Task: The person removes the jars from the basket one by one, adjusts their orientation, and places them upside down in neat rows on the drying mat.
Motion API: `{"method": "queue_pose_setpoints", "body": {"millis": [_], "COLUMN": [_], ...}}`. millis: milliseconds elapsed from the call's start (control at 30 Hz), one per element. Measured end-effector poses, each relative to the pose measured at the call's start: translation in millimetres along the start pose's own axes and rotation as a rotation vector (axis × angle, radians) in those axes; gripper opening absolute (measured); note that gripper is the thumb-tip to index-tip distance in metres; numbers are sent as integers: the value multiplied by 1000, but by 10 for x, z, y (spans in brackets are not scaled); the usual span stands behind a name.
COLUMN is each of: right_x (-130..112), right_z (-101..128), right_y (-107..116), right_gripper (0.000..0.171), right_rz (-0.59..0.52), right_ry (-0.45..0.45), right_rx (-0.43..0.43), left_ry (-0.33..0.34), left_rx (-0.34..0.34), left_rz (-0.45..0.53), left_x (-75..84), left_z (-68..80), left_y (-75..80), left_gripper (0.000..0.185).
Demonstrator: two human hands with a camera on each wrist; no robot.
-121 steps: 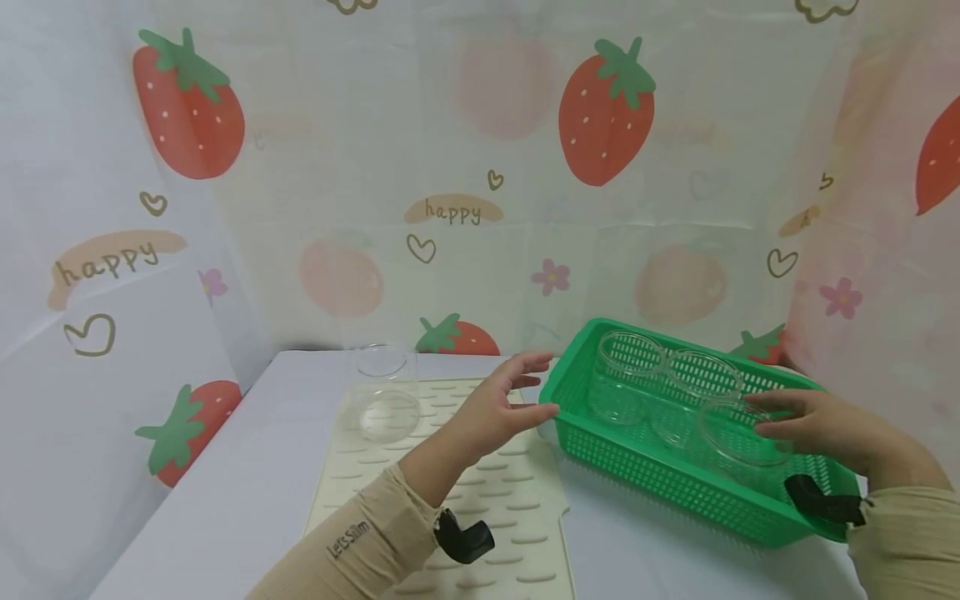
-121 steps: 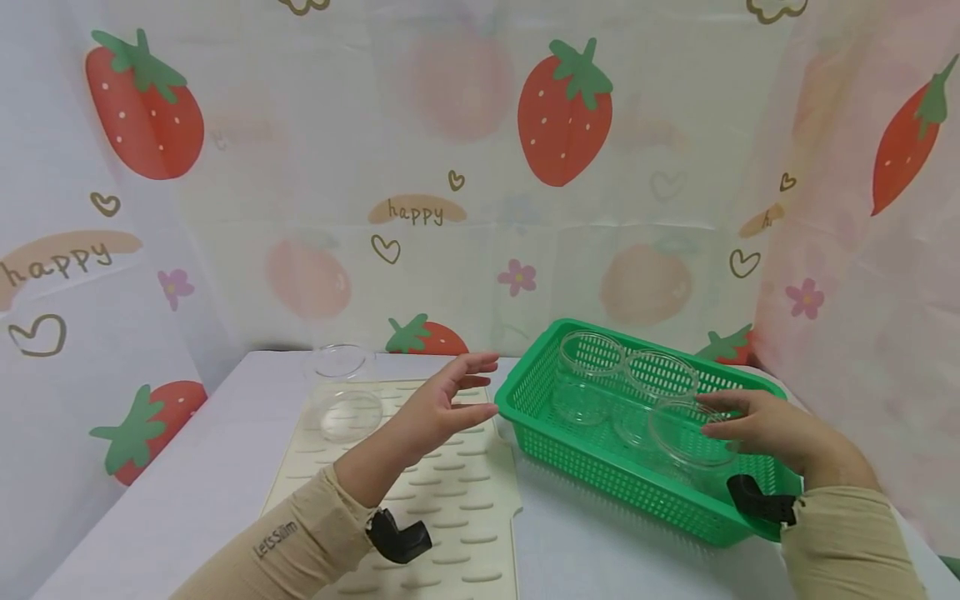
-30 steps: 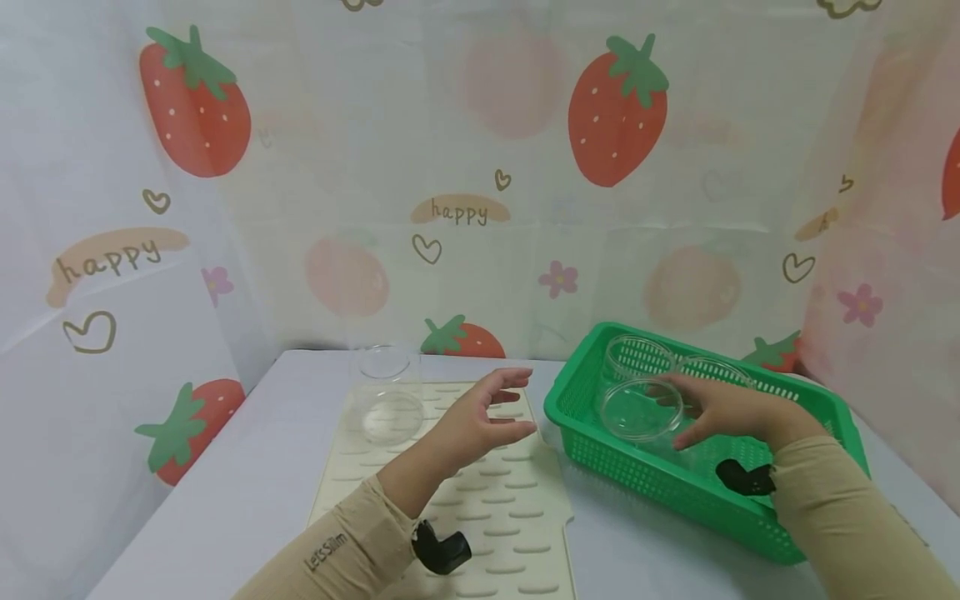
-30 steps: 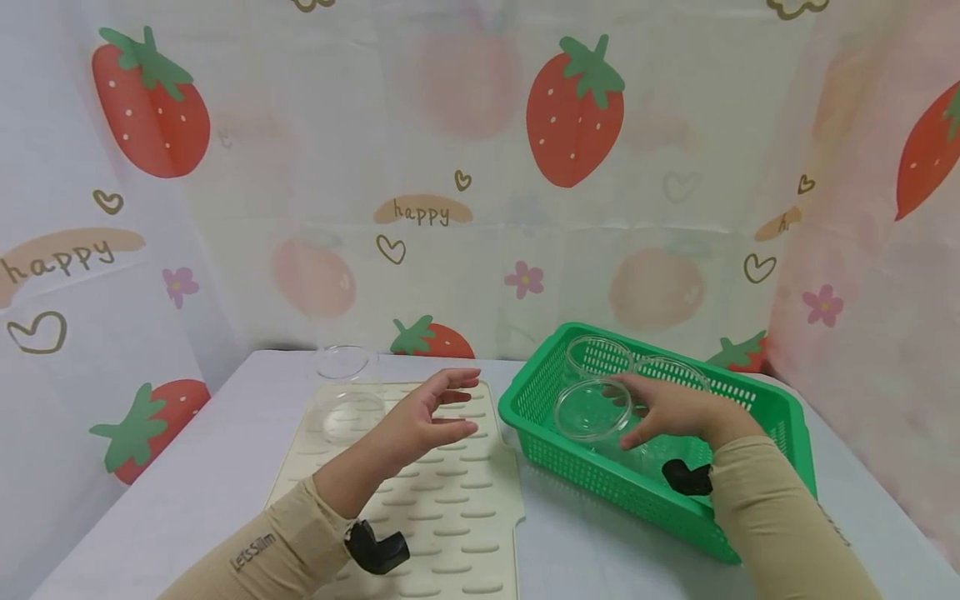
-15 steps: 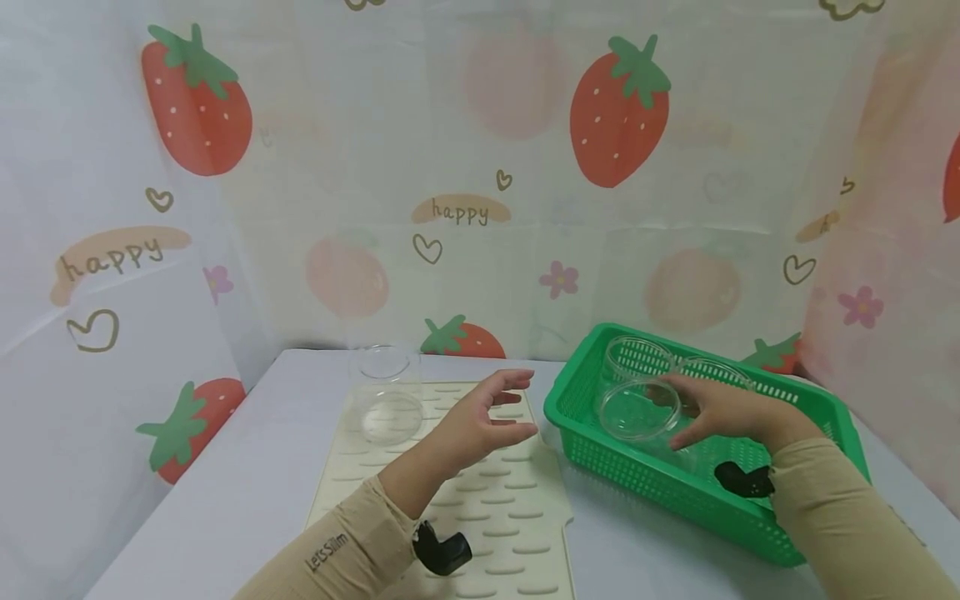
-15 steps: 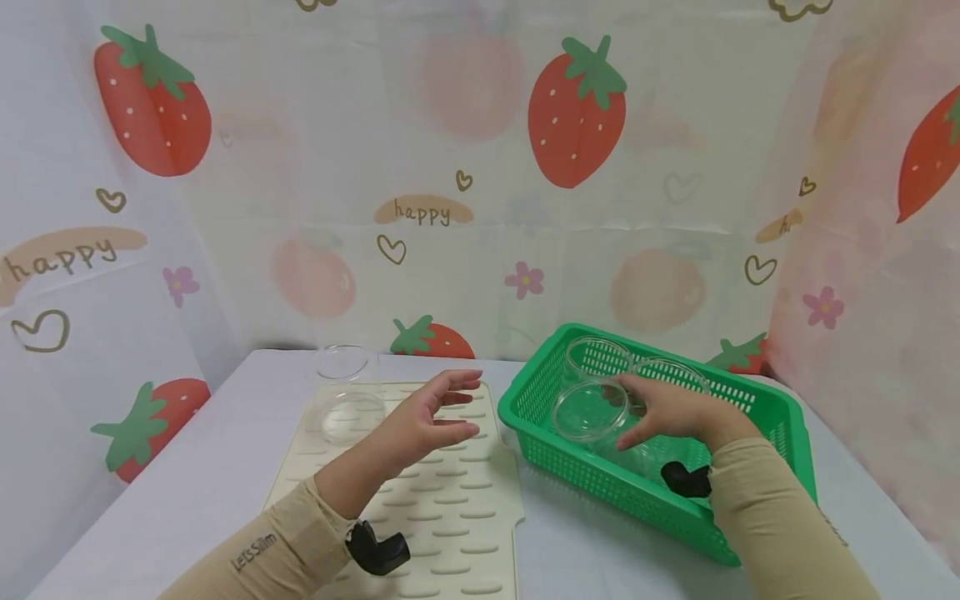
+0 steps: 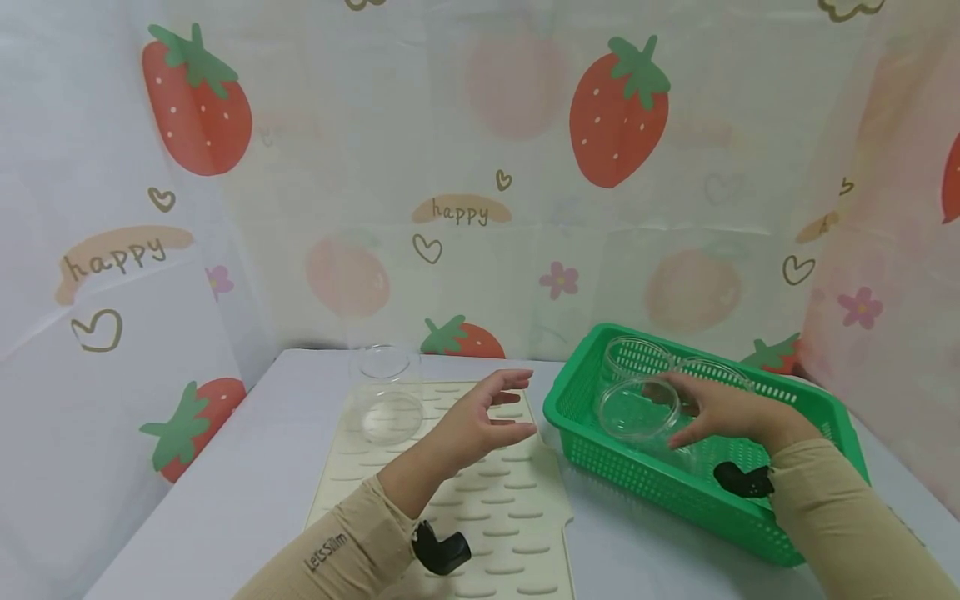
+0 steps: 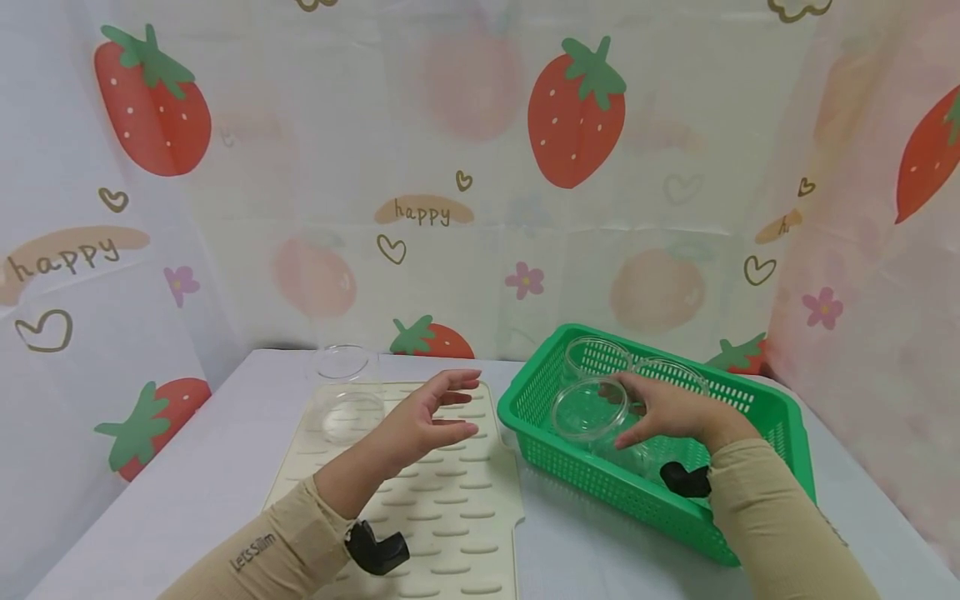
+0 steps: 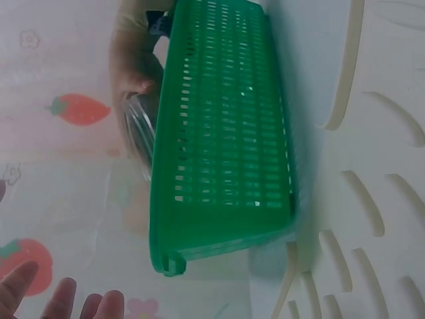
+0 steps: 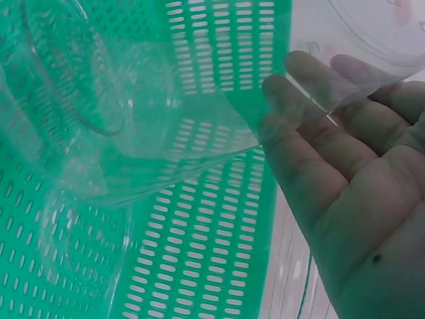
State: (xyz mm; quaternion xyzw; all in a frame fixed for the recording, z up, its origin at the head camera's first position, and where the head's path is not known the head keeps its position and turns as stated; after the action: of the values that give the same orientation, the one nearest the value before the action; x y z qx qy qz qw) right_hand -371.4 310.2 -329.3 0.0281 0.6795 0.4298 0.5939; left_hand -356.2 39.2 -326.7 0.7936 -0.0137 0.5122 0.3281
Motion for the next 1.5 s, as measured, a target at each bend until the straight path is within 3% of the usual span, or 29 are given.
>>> {"method": "queue_pose_setpoints", "body": {"millis": [267,533,733,1000,1500], "right_x": [-74,-176,-296,-444,-763], "right_z": [5,58,94,142,202], "right_y": [13,76,151,261,391], "right_gripper": [80,80,76,77,83], "right_rz": [-16,-47,-122,-114,-116], "right_ry": [71,89,152,289,385], "right_rx": [-1,34,34,62,143], "left_ry": [11,28,17,16,36], "left_rx": [-5,-14,-9,-6,19], "left_rz": [24,18,22,20,22], "left_x": [35,314,331,328,341], "left_z": [20,145,140,138,210], "left_y": [23,84,100,132,253], "left_gripper": [62,60,60,61,61]}}
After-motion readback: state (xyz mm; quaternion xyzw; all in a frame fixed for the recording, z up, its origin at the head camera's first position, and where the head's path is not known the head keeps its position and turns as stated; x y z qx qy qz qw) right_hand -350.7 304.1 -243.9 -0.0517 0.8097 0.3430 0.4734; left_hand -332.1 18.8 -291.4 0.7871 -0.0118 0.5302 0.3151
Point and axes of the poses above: each hand's wrist, its own z-axis away from the middle knuckle, its own y-axis out of the back of the hand, x = y × z, the point moved 8 cm from there along -z, towards the middle knuckle, and after that the axes turned 11 degrees about -z, right-handed, at the moved point
